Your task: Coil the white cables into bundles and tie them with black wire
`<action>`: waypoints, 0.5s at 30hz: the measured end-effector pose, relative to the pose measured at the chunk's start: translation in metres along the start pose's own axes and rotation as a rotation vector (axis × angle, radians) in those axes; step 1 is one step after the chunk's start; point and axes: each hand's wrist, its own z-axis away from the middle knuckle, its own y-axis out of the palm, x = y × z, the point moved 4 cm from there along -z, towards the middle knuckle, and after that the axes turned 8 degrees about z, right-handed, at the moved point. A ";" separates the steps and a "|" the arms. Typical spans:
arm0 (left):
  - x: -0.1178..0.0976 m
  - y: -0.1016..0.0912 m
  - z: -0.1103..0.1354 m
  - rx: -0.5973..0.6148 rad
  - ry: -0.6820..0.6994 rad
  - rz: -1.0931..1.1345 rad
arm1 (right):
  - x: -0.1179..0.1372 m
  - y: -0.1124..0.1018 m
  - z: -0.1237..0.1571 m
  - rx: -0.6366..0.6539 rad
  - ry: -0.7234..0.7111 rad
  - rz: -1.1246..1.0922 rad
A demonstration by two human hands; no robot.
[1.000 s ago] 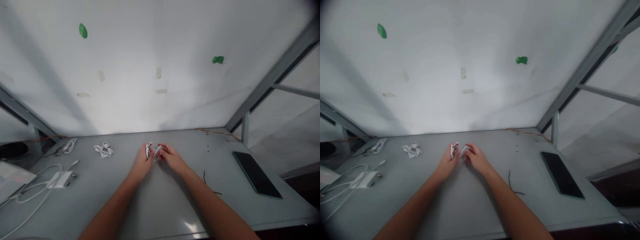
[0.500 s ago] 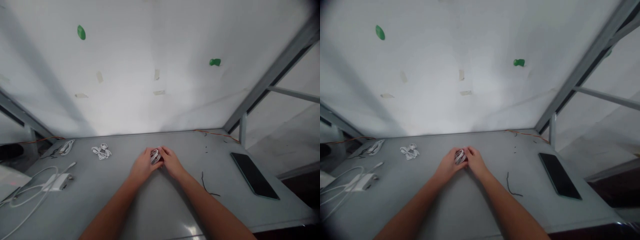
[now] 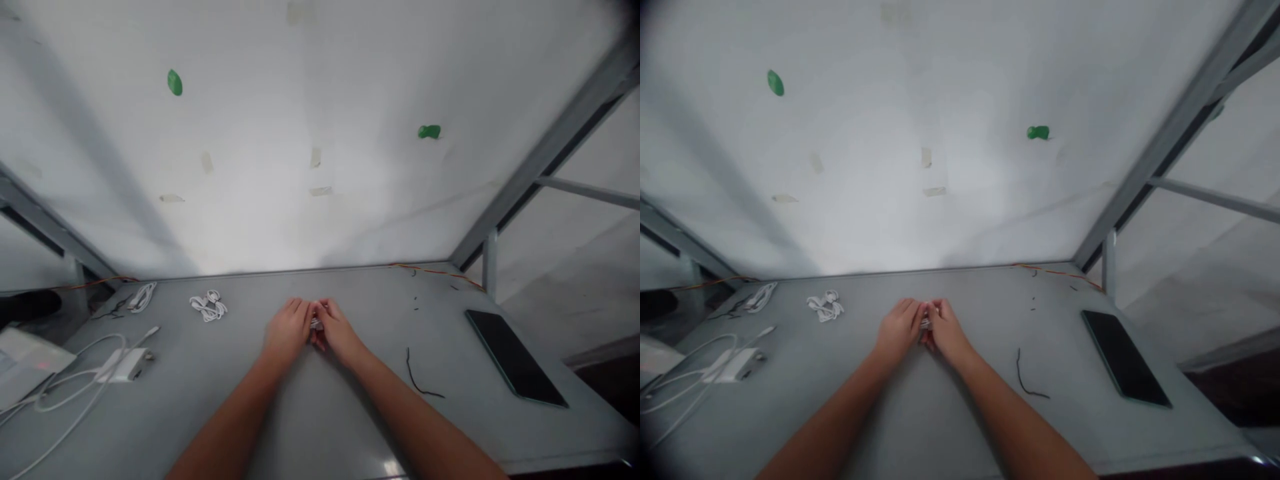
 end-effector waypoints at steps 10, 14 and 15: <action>0.003 -0.002 0.004 -0.107 -0.539 0.491 | 0.005 -0.006 -0.006 -0.272 -0.102 -0.101; -0.008 0.002 0.004 -0.042 -0.511 0.519 | 0.004 -0.011 -0.004 -0.321 -0.099 -0.035; -0.009 0.003 0.004 -0.027 -0.508 0.519 | 0.005 -0.014 -0.004 -0.331 -0.100 -0.003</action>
